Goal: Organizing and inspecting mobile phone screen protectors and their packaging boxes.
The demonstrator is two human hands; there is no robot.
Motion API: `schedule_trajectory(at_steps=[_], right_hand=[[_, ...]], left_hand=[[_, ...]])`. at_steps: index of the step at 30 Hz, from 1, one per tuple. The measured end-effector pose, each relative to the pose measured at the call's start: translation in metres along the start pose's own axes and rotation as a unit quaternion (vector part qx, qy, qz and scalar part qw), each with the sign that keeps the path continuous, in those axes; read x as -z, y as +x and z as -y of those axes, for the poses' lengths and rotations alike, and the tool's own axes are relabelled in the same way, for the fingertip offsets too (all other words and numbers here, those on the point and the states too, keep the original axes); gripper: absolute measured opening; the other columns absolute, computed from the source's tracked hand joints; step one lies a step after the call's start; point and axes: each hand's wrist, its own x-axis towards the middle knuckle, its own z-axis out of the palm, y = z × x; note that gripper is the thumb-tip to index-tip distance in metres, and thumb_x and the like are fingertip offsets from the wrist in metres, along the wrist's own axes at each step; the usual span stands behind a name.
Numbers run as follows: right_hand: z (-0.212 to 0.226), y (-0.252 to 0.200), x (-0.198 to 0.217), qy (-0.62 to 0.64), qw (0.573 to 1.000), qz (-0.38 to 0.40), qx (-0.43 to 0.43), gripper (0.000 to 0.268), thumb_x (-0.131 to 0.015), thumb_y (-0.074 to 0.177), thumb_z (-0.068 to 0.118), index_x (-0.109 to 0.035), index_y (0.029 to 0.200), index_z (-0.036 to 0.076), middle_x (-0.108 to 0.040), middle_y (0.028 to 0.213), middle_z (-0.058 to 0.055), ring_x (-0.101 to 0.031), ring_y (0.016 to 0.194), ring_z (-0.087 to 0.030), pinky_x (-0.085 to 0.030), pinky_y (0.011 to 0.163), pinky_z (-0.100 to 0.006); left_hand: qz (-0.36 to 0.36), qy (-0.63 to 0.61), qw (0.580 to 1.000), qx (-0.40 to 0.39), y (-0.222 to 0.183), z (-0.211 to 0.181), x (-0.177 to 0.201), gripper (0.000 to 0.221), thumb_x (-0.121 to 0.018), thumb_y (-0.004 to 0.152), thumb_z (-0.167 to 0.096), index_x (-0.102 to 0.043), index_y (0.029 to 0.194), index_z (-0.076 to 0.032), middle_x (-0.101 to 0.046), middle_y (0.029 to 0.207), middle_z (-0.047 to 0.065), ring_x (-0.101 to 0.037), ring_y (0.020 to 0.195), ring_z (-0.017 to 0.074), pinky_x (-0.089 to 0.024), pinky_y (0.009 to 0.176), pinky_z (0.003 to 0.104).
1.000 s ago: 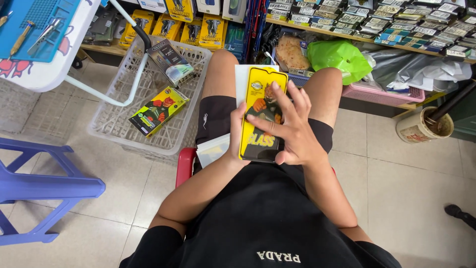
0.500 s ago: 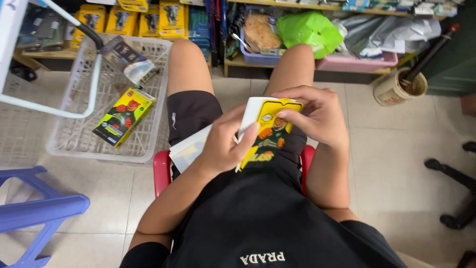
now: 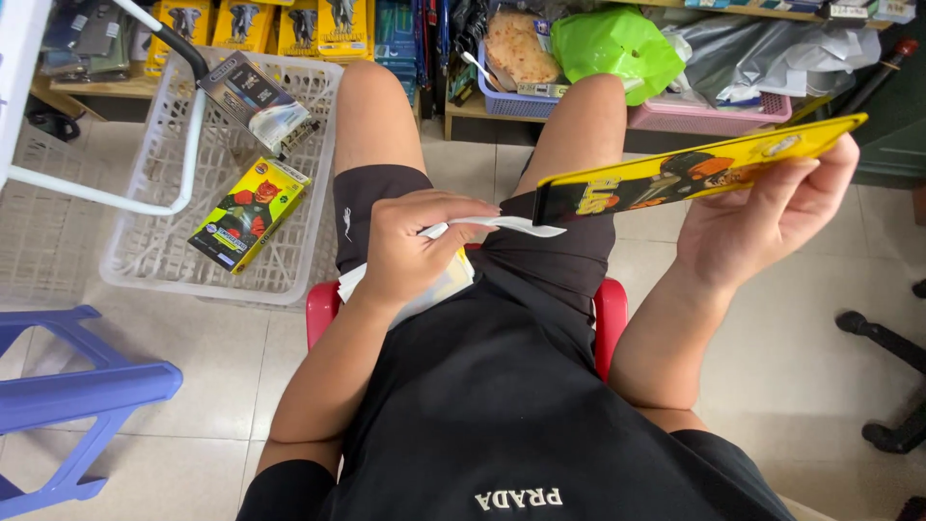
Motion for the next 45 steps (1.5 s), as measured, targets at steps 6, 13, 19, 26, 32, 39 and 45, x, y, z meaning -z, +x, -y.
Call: schedule_trajectory(at_steps=[6,13,19,26,32,39,45], right_hand=[[-0.003,-0.012,0.005,-0.013,0.999,0.021,0.040,0.029,-0.065,0.120,0.026,-0.048,0.127,0.003,-0.059,0.107,-0.006,-0.057,0.089,-0.010,-0.049,0.080,-0.024],[0.015,-0.008,-0.033,-0.069,0.993,0.055,0.073,0.033,-0.068,0.111,0.029,-0.048,0.122,0.006,-0.060,0.092,-0.005,-0.042,0.057,-0.006,-0.030,0.050,-0.020],[0.016,-0.008,-0.035,-0.100,0.990,0.034,0.094,0.037,-0.069,0.109,0.032,-0.049,0.120,0.003,-0.058,0.081,-0.004,-0.040,0.053,-0.004,-0.026,0.046,-0.019],[0.011,-0.011,-0.015,-0.253,0.959,0.074,0.105,0.036,-0.073,0.112,0.024,-0.054,0.128,-0.002,-0.055,0.098,-0.003,-0.048,0.077,-0.007,-0.038,0.072,-0.019],[0.024,-0.012,-0.057,-0.297,0.947,0.116,0.047,0.029,-0.071,0.113,0.011,-0.050,0.127,-0.003,-0.058,0.101,-0.007,-0.057,0.085,-0.010,-0.042,0.073,-0.018],[0.007,-0.043,-0.081,-0.253,0.948,0.196,0.001,0.026,-0.069,0.117,-0.009,-0.047,0.130,-0.002,-0.058,0.122,-0.010,-0.062,0.108,-0.014,-0.049,0.096,-0.022],[0.016,-0.041,-0.102,-0.252,0.924,0.276,-0.079,0.049,-0.074,0.106,-0.005,-0.043,0.143,-0.002,-0.049,0.141,-0.013,-0.064,0.112,-0.017,-0.059,0.090,-0.025]], left_hand=[[-0.038,0.033,0.998,-0.040,0.000,0.010,-0.001,0.013,-0.082,0.089,-0.003,-0.077,0.100,0.000,-0.078,0.099,0.014,-0.076,0.087,0.0174,-0.058,0.077,0.026],[-0.051,-0.010,0.998,0.030,0.001,0.012,0.005,0.014,-0.082,0.088,-0.002,-0.078,0.101,0.003,-0.077,0.088,0.009,-0.064,0.072,0.0061,-0.050,0.063,0.021],[-0.067,0.005,0.998,0.012,0.000,0.014,0.009,0.011,-0.083,0.090,-0.001,-0.077,0.099,0.004,-0.072,0.080,0.005,-0.056,0.067,0.0047,-0.043,0.060,0.023],[-0.082,0.036,0.996,-0.020,0.004,0.013,0.012,0.015,-0.078,0.096,-0.007,-0.076,0.108,0.003,-0.079,0.097,0.011,-0.074,0.087,0.0099,-0.057,0.078,0.023],[-0.033,-0.041,0.999,0.011,0.003,0.030,0.006,0.017,-0.076,0.099,-0.010,-0.075,0.109,0.003,-0.080,0.102,0.011,-0.076,0.095,0.0120,-0.061,0.088,0.025],[-0.043,-0.079,0.994,0.055,-0.003,0.047,-0.004,0.020,-0.076,0.099,-0.013,-0.075,0.109,0.004,-0.079,0.095,0.009,-0.073,0.088,0.0081,-0.058,0.080,0.022],[-0.018,-0.091,0.993,0.073,0.004,0.026,0.003,0.020,-0.077,0.096,-0.014,-0.073,0.107,0.003,-0.078,0.093,0.006,-0.072,0.082,0.0050,-0.056,0.073,0.019]])
